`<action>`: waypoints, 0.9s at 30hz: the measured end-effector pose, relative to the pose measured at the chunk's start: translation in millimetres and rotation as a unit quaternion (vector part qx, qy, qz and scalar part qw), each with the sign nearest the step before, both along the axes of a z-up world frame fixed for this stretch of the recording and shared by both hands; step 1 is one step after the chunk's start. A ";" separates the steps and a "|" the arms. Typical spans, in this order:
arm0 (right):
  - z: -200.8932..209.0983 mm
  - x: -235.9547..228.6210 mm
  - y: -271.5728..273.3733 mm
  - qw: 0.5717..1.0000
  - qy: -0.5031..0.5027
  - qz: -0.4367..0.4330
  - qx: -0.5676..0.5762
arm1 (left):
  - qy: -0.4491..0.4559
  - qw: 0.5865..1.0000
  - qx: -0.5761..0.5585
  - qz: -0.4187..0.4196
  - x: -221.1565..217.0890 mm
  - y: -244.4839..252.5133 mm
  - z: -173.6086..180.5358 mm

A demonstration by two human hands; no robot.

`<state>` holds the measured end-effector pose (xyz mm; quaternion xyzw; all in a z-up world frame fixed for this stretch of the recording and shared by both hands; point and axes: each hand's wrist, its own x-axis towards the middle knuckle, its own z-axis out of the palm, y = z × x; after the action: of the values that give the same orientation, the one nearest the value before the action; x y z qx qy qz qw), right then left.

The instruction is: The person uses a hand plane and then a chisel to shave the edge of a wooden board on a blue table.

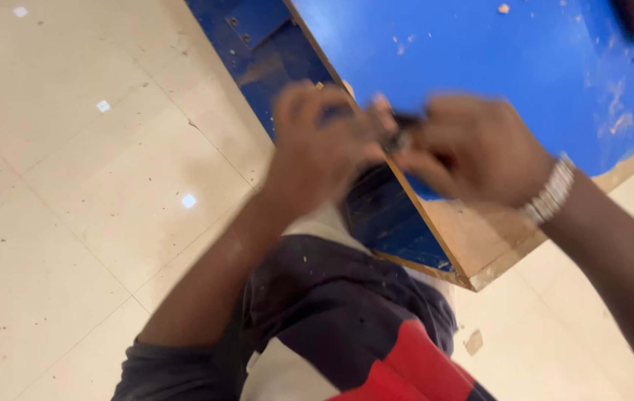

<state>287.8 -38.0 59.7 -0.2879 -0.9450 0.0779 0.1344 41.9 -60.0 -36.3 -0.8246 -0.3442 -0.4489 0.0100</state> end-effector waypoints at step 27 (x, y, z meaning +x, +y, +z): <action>-41.0 185.0 97.8 0.886 0.046 -0.378 0.263 | 0.146 0.973 -0.028 -0.175 69.4 97.9 77.1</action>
<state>472.7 59.8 18.6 -0.5735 -0.7430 -0.2170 0.2681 111.3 37.9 40.8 -0.9285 -0.2019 -0.3089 -0.0414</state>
